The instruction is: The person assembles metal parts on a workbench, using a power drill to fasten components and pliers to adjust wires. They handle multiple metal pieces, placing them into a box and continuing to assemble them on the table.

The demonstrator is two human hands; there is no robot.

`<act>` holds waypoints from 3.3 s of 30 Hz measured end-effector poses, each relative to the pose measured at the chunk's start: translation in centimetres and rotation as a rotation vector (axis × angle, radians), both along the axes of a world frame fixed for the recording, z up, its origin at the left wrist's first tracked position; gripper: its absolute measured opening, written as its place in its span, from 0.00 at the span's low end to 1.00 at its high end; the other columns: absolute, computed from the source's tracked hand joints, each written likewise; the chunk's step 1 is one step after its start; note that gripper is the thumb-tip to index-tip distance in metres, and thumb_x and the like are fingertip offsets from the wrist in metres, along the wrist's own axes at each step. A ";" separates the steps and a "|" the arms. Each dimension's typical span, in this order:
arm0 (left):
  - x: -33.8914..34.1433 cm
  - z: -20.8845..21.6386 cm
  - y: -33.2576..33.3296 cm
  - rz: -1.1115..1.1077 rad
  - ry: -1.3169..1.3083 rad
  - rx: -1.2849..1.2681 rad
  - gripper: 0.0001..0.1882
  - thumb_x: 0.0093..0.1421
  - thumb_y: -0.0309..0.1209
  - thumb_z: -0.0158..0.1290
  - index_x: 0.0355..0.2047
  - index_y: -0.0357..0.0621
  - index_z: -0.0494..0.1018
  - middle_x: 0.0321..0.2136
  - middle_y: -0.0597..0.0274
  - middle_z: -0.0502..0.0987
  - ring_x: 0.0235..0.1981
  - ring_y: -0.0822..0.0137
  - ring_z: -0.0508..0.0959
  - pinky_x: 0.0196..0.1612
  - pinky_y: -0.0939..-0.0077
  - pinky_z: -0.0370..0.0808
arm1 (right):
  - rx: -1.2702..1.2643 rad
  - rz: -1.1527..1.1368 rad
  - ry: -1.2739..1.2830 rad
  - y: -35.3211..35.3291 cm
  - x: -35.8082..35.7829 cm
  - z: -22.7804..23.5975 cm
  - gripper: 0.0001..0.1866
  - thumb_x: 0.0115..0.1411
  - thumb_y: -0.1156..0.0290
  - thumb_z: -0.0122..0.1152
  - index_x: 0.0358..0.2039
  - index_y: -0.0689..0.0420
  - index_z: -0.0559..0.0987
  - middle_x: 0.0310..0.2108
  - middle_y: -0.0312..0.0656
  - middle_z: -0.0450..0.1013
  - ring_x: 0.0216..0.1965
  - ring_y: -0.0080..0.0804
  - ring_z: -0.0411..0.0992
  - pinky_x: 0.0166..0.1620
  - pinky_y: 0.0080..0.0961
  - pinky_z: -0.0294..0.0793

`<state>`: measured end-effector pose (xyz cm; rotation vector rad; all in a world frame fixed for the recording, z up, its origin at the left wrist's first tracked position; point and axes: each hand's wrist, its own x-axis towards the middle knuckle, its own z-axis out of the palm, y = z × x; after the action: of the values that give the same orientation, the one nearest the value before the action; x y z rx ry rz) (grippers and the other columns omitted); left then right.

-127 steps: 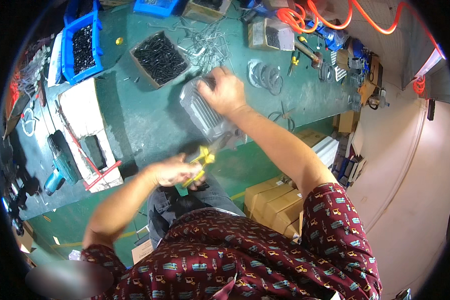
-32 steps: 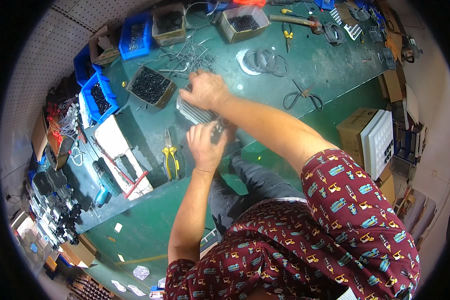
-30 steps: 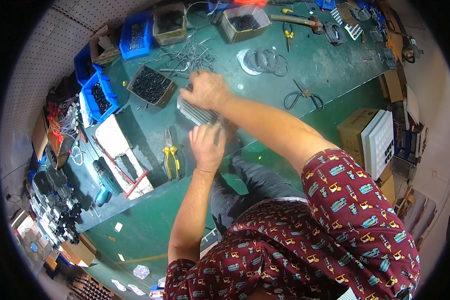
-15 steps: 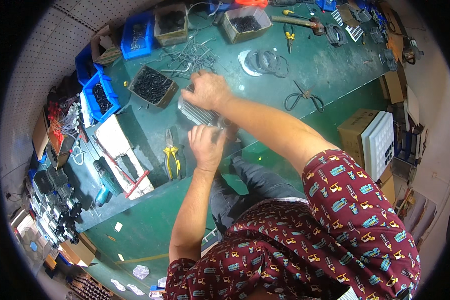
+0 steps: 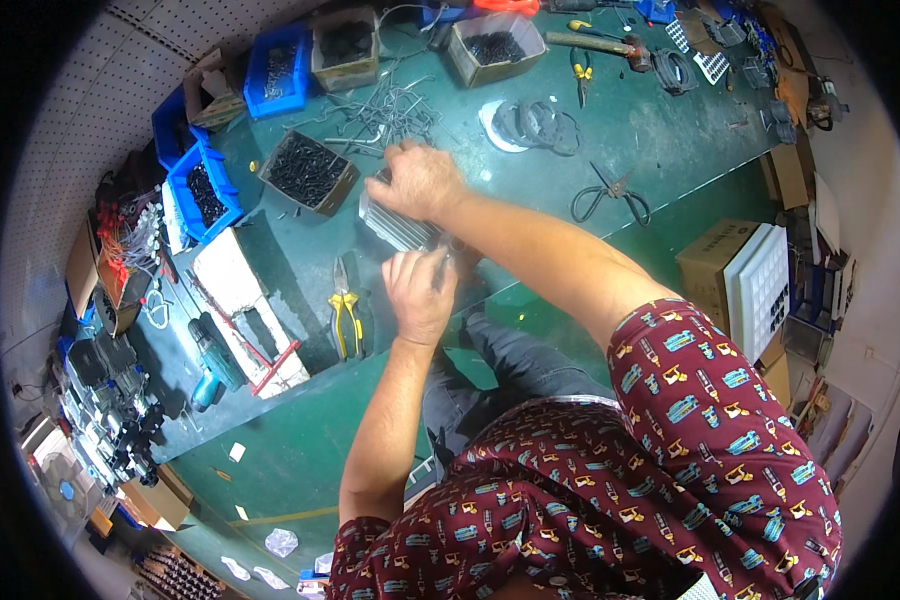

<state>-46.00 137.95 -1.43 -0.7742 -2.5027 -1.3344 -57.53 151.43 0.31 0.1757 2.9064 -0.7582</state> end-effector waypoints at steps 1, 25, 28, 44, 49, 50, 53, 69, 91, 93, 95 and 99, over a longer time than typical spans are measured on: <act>0.1 -0.3 -0.1 0.013 -0.022 -0.010 0.12 0.48 0.26 0.67 0.33 0.46 0.78 0.27 0.62 0.75 0.33 0.57 0.75 0.42 0.62 0.67 | 0.002 0.003 0.001 0.0 0.0 0.0 0.30 0.59 0.43 0.59 0.43 0.61 0.83 0.45 0.56 0.77 0.51 0.52 0.76 0.54 0.47 0.77; -0.2 0.9 -0.2 0.018 -0.042 -0.033 0.12 0.49 0.27 0.67 0.32 0.48 0.77 0.29 0.63 0.75 0.35 0.58 0.75 0.44 0.60 0.66 | 0.003 0.038 -0.022 0.2 0.1 0.2 0.35 0.60 0.42 0.57 0.48 0.66 0.81 0.47 0.60 0.76 0.52 0.54 0.77 0.55 0.47 0.77; -0.1 -0.1 -0.4 -0.014 -0.001 -0.048 0.14 0.46 0.28 0.68 0.33 0.47 0.77 0.29 0.63 0.75 0.35 0.58 0.75 0.44 0.60 0.67 | 0.013 0.012 0.017 0.1 0.0 -0.1 0.31 0.60 0.43 0.57 0.43 0.62 0.83 0.45 0.56 0.77 0.50 0.52 0.77 0.53 0.46 0.78; -0.3 1.8 0.7 0.073 -0.047 -0.028 0.13 0.48 0.24 0.67 0.35 0.46 0.77 0.27 0.64 0.74 0.33 0.59 0.74 0.43 0.63 0.65 | -0.001 0.025 -0.049 0.4 0.0 0.4 0.35 0.60 0.42 0.56 0.48 0.65 0.80 0.47 0.60 0.76 0.52 0.53 0.77 0.56 0.47 0.76; 0.1 -0.1 -0.2 0.020 -0.023 -0.058 0.14 0.49 0.26 0.67 0.36 0.47 0.78 0.29 0.64 0.75 0.35 0.58 0.75 0.45 0.61 0.67 | 0.001 0.012 -0.012 0.1 0.0 0.3 0.34 0.60 0.42 0.57 0.46 0.64 0.81 0.47 0.58 0.77 0.52 0.53 0.77 0.55 0.47 0.77; 0.1 -0.2 -0.2 0.036 -0.029 -0.052 0.13 0.49 0.25 0.67 0.35 0.46 0.77 0.29 0.64 0.75 0.34 0.59 0.74 0.44 0.62 0.66 | 0.012 0.004 0.018 0.1 0.1 -0.2 0.33 0.59 0.42 0.58 0.45 0.63 0.82 0.46 0.57 0.77 0.51 0.53 0.77 0.55 0.47 0.77; 0.0 0.3 0.0 0.035 -0.020 -0.034 0.12 0.50 0.24 0.67 0.33 0.46 0.77 0.28 0.64 0.75 0.33 0.59 0.74 0.43 0.63 0.66 | 0.006 0.014 -0.003 0.2 0.0 -0.1 0.34 0.60 0.42 0.57 0.46 0.64 0.81 0.47 0.58 0.77 0.52 0.53 0.77 0.55 0.48 0.77; 0.4 -0.4 -0.6 0.025 -0.073 -0.050 0.13 0.50 0.27 0.67 0.37 0.46 0.79 0.31 0.62 0.76 0.36 0.57 0.75 0.45 0.60 0.67 | 0.011 0.037 -0.010 0.2 0.0 0.0 0.35 0.61 0.42 0.56 0.49 0.66 0.80 0.48 0.60 0.76 0.52 0.54 0.77 0.55 0.48 0.77; 0.2 0.3 -0.1 0.039 -0.048 -0.031 0.14 0.50 0.27 0.66 0.38 0.47 0.79 0.30 0.62 0.75 0.36 0.57 0.74 0.44 0.61 0.66 | 0.017 0.002 0.040 0.1 0.2 -0.1 0.30 0.60 0.44 0.59 0.43 0.62 0.83 0.45 0.56 0.77 0.50 0.52 0.77 0.53 0.46 0.78; 0.0 1.8 0.5 0.052 -0.033 0.000 0.13 0.50 0.27 0.66 0.37 0.47 0.78 0.30 0.62 0.75 0.35 0.57 0.74 0.44 0.61 0.66 | 0.020 0.011 0.020 0.2 0.2 0.1 0.30 0.60 0.43 0.59 0.43 0.62 0.83 0.45 0.56 0.77 0.49 0.52 0.77 0.53 0.46 0.78; 0.1 0.0 -0.1 0.012 0.009 -0.010 0.12 0.50 0.26 0.66 0.36 0.47 0.78 0.29 0.62 0.75 0.35 0.57 0.74 0.44 0.61 0.66 | 0.021 0.008 0.037 0.0 0.2 0.0 0.30 0.60 0.43 0.59 0.43 0.62 0.83 0.45 0.56 0.77 0.49 0.52 0.77 0.52 0.46 0.79; 0.2 -0.6 -0.1 0.006 -0.027 -0.014 0.12 0.50 0.27 0.67 0.34 0.47 0.78 0.29 0.62 0.75 0.36 0.57 0.74 0.44 0.60 0.66 | 0.025 0.006 0.037 0.0 0.1 -0.1 0.30 0.60 0.43 0.59 0.42 0.62 0.83 0.45 0.56 0.77 0.49 0.52 0.77 0.52 0.46 0.79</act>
<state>-45.76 137.84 -2.03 -0.7559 -2.5360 -1.3356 -57.43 151.43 0.16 0.1572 2.9506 -0.7326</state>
